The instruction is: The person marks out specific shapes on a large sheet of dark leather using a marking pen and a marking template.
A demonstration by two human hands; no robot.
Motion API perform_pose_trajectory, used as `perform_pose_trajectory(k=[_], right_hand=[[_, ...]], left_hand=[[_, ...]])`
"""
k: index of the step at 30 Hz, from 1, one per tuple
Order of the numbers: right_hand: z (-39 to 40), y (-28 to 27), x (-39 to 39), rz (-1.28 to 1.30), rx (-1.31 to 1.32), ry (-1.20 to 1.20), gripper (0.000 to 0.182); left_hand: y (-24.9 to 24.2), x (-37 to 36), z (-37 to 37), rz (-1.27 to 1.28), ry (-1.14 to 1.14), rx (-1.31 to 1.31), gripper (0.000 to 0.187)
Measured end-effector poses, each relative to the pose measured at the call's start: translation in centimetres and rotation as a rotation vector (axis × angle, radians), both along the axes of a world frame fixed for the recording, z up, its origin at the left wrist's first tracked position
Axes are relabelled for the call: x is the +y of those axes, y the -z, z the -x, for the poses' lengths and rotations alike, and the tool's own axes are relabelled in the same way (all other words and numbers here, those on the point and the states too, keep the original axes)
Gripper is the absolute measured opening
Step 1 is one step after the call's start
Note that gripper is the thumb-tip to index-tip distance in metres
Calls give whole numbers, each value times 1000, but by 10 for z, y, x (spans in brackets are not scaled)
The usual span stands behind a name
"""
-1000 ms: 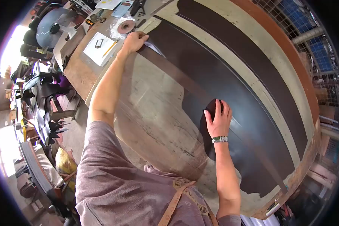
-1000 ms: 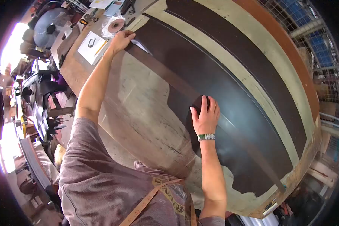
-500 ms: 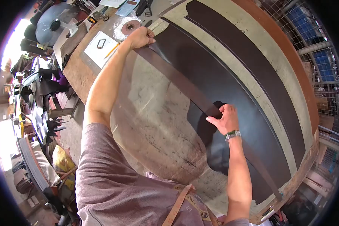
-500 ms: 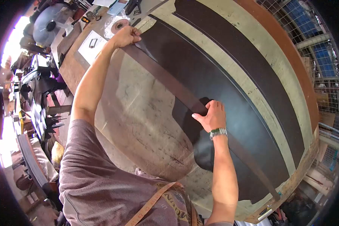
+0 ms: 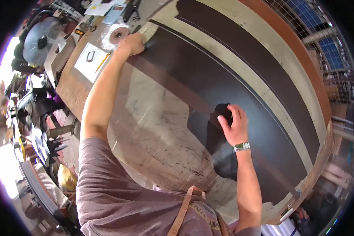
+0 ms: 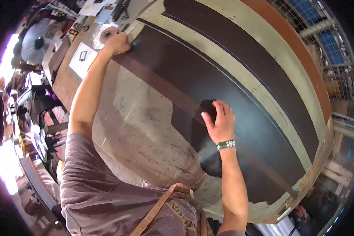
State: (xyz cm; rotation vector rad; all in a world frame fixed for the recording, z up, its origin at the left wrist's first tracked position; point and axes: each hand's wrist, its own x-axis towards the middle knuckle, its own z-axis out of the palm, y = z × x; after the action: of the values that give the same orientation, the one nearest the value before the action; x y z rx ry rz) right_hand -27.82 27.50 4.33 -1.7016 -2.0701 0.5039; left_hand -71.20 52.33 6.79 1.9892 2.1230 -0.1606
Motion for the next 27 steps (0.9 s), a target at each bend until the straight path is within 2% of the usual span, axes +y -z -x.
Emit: perform_pose_trajectory(k=[2,3,5,8,11,13,18,19,27], right_hand=[[-18,3,7,-29,-110,69,61],[-27,7,9,-58,-189,113,65],[-43,19,13,-17,-294,143,65],[-55,39,15,-37,-392,138,64],[-53,37,17,-26,-392,140,63],[-54,35,16,-11,-380,158,62],[-53,34,17,-10,-358,168,60],[-53,33,17,-8,-365,166,60],[-54,33,26,7,-397,142,59]], left_hand=[[7,13,-8,21,-28,-6,35],[-6,18,-24,105,-107,-69,39],[17,23,-44,-280,-62,-56,47],[41,27,-72,-476,-72,122,53],[50,36,-71,-449,-180,19,54],[46,41,-67,-335,-249,-64,59],[48,47,-73,-310,-346,-105,53],[53,50,-71,-323,-290,-52,47],[70,47,-82,-568,-304,-93,29]])
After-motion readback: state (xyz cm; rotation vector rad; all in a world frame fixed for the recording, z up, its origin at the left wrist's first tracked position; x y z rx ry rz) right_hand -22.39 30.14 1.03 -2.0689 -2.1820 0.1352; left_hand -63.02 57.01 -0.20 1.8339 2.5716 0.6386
